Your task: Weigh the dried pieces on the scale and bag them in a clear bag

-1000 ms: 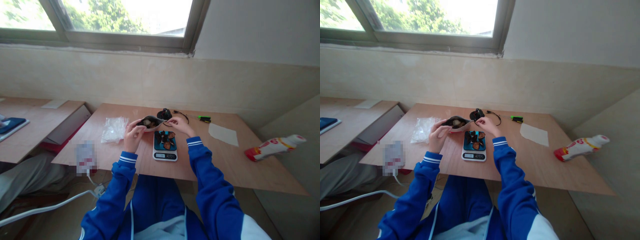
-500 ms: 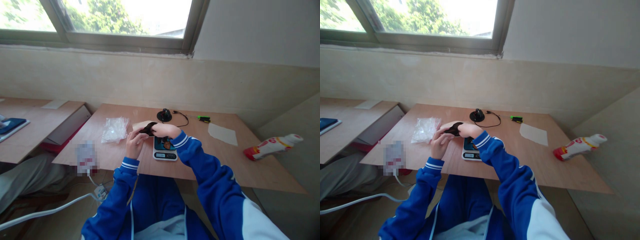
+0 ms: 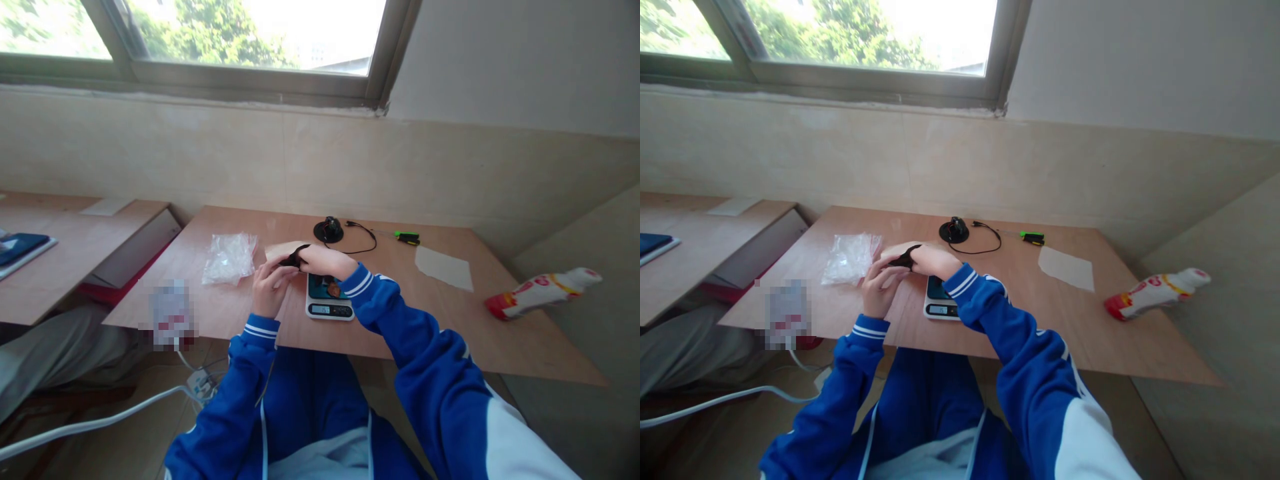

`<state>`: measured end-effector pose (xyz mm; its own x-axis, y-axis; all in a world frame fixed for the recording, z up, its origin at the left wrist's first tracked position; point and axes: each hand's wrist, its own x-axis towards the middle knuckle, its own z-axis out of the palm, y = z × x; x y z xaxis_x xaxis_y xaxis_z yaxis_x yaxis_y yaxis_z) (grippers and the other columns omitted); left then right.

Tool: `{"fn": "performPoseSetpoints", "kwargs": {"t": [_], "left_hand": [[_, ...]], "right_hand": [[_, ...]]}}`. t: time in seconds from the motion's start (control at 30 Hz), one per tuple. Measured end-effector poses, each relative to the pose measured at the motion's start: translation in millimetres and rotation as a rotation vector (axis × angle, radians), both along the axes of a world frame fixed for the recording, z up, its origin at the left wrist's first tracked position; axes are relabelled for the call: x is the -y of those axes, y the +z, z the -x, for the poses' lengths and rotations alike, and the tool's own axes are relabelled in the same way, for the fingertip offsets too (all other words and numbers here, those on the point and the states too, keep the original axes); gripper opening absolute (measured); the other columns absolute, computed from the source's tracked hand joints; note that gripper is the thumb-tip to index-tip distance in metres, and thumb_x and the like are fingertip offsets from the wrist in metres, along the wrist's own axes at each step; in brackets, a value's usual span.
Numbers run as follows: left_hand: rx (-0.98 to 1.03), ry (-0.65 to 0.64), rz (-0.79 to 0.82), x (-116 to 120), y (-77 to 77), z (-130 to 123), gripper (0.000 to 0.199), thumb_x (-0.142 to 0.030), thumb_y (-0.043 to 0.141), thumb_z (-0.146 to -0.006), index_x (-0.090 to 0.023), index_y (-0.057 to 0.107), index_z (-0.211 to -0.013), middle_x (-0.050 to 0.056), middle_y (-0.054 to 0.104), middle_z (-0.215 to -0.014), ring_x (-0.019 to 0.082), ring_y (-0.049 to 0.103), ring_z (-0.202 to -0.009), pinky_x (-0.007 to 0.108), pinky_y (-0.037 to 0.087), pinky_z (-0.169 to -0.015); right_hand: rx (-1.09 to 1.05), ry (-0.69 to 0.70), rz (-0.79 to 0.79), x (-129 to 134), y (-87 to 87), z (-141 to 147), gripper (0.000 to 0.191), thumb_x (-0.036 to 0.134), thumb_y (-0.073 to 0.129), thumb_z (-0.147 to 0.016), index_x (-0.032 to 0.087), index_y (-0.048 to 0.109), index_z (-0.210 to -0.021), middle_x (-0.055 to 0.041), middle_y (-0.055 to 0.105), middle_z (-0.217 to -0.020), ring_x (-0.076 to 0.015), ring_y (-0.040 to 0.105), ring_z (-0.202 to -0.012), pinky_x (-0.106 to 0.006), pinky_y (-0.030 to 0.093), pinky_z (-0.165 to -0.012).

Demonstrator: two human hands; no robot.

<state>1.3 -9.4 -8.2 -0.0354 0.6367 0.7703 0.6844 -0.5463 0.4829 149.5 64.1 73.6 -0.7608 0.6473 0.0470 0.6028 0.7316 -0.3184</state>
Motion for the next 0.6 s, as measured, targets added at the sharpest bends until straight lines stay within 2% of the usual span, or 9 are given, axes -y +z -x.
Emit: {"fn": "performPoseSetpoints", "kwargs": {"t": [0.1, 0.23, 0.37, 0.47, 0.6], "left_hand": [[0.028, 0.016, -0.028, -4.8, 3.8, -0.8, 0.012, -0.029, 0.06, -0.085, -0.026, 0.07, -0.089, 0.003, 0.065, -0.116, 0.018, 0.061, -0.104, 0.035, 0.047, -0.093], [0.063, 0.012, -0.03, -11.0, 9.6, -1.5, 0.013, -0.029, 0.057, -0.087, -0.024, 0.068, -0.092, 0.003, 0.066, -0.114, 0.018, 0.061, -0.106, 0.036, 0.046, -0.096], [0.079, 0.015, -0.007, -17.9, 16.0, -1.7, 0.014, -0.029, 0.056, -0.088, -0.024, 0.067, -0.094, 0.003, 0.066, -0.114, 0.017, 0.061, -0.107, 0.035, 0.045, -0.096], [0.091, 0.072, 0.021, -30.1, 22.8, -1.6, 0.016, -0.032, 0.054, -0.089, -0.023, 0.065, -0.096, 0.005, 0.065, -0.118, 0.018, 0.059, -0.109, 0.035, 0.045, -0.096], [0.059, 0.124, 0.066, -60.5, 34.4, 0.5, 0.021, -0.032, 0.052, -0.089, -0.023, 0.062, -0.105, 0.006, 0.058, -0.131, 0.021, 0.054, -0.118, 0.04, 0.041, -0.101]], "right_hand": [[0.02, -0.064, 0.025, 8.8, 17.2, -9.0, 0.02, 0.012, 0.049, -0.085, 0.012, 0.066, -0.094, -0.0125, 0.07, -0.095, -0.0215, 0.065, -0.085, -0.028, 0.046, -0.074], [-0.19, -0.119, 0.001, 13.5, 23.1, -27.5, 0.019, 0.013, 0.047, -0.087, 0.011, 0.062, -0.098, -0.0093, 0.068, -0.093, -0.0171, 0.062, -0.084, -0.025, 0.044, -0.075], [-0.55, -0.226, 0.03, 16.6, 10.2, -54.7, 0.019, 0.022, 0.047, -0.09, 0.014, 0.059, -0.103, -0.0061, 0.066, -0.096, -0.0156, 0.063, -0.085, -0.027, 0.047, -0.077], [-0.809, -0.34, 0.054, 19.9, -5.4, -73.4, 0.02, 0.03, 0.052, -0.088, 0.017, 0.057, -0.102, -0.0056, 0.065, -0.098, -0.0158, 0.064, -0.086, -0.028, 0.05, -0.076], [-0.956, -0.409, 0.14, 26.6, -23.1, -89.4, 0.021, 0.034, 0.059, -0.084, 0.018, 0.056, -0.095, -0.0043, 0.065, -0.093, -0.0163, 0.064, -0.087, -0.029, 0.051, -0.079]]}}
